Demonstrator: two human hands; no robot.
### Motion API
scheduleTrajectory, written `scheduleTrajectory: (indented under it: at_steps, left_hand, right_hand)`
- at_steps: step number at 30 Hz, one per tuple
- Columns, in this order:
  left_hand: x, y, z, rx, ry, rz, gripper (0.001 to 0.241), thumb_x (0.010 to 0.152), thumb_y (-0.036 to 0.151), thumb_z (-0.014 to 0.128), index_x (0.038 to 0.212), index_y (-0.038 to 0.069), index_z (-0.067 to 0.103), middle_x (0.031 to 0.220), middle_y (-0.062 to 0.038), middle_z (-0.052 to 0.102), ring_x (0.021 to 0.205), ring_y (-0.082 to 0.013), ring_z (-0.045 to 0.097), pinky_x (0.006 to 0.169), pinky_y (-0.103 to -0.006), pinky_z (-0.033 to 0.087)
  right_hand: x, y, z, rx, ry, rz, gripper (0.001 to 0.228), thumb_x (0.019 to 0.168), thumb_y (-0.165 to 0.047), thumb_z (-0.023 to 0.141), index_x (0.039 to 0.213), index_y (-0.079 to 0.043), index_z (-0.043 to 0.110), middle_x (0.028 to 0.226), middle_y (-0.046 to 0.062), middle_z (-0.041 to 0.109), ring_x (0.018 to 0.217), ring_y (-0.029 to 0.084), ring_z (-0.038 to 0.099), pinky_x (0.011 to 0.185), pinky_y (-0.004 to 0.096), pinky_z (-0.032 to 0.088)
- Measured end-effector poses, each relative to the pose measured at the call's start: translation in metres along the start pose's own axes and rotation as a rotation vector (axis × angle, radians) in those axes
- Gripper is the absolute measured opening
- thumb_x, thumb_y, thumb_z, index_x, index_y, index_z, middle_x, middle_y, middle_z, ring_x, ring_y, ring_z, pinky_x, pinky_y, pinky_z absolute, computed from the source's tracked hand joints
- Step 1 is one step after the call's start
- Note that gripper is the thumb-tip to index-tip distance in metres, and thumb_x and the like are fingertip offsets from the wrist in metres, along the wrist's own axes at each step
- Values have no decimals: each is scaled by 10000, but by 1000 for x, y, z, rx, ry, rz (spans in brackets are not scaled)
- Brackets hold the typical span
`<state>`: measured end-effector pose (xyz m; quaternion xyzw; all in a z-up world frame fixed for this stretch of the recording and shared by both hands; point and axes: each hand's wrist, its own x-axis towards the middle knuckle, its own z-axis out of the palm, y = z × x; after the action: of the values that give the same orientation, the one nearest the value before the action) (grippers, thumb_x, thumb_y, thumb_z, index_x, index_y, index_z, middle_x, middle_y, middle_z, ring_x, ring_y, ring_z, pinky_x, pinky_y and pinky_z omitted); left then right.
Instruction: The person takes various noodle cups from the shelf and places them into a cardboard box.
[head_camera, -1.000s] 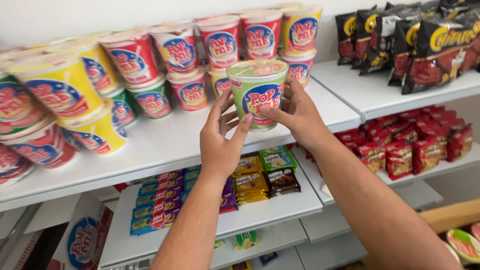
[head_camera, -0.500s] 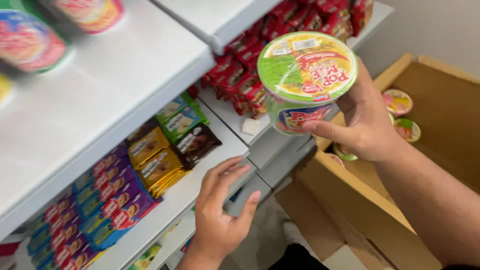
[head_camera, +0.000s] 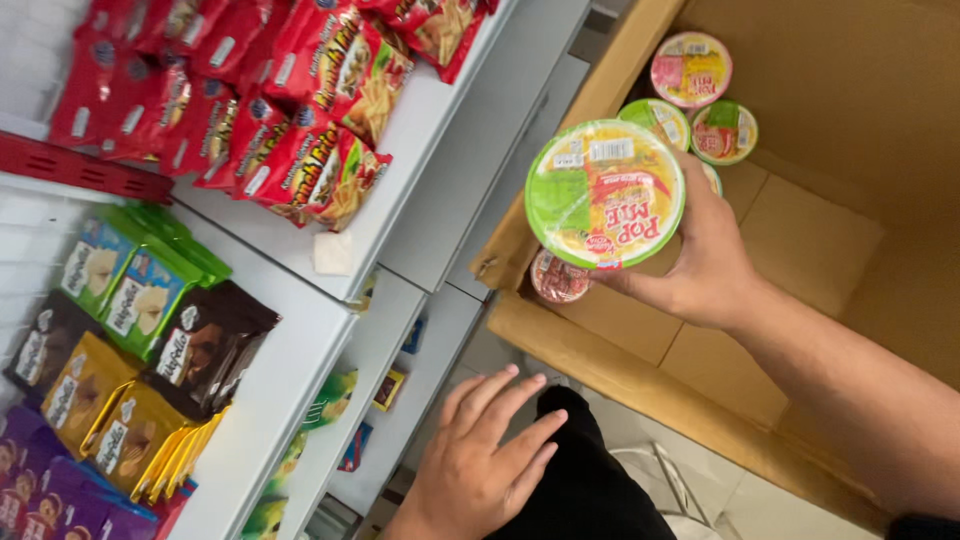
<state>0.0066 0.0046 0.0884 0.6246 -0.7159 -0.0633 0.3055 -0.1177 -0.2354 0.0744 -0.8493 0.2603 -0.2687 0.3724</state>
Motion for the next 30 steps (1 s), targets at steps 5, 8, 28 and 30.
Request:
scheduleTrajectory:
  at_steps: [5,8,28,30]
  left_hand:
    - [12,-4,23,47,-56,32,214,900,199,606,1110,183,639,1229,-86,582,1182,-275,518,942,-469,398]
    - [13,-7,35,29,-93,36,226,908,203,593,1133,191,617,1235,-82,582,1189,-268,511,950,-484,394]
    - [0,-12,62,114,-58,-31,228,958,301,451,1130,301,600,1198,20,616,1158,-184,546,949,-419,379]
    - [-1,-13,63,143,-43,-17,245,962,293,415,1143,302,580,1195,33,614,1150,-182,557,946,-409,395]
  right_hand:
    - [-34,51,24,126,-19,100,890,571,-280,798,1281,-18,328,1227,121,539,1116,247,551,903,379,427]
    - [-51,68,35,123,-23,87,886,582,-302,789,1286,-24,328,1253,127,526,1143,264,557,925,380,441]
    - [-100,140,109,163,-148,170,807,646,-304,797,1286,-18,397,1261,160,516,1156,298,510,988,378,391]
    - [-103,145,115,166,-169,188,856,635,-330,811,1304,-24,372,1293,153,493,1184,300,484,1005,380,381]
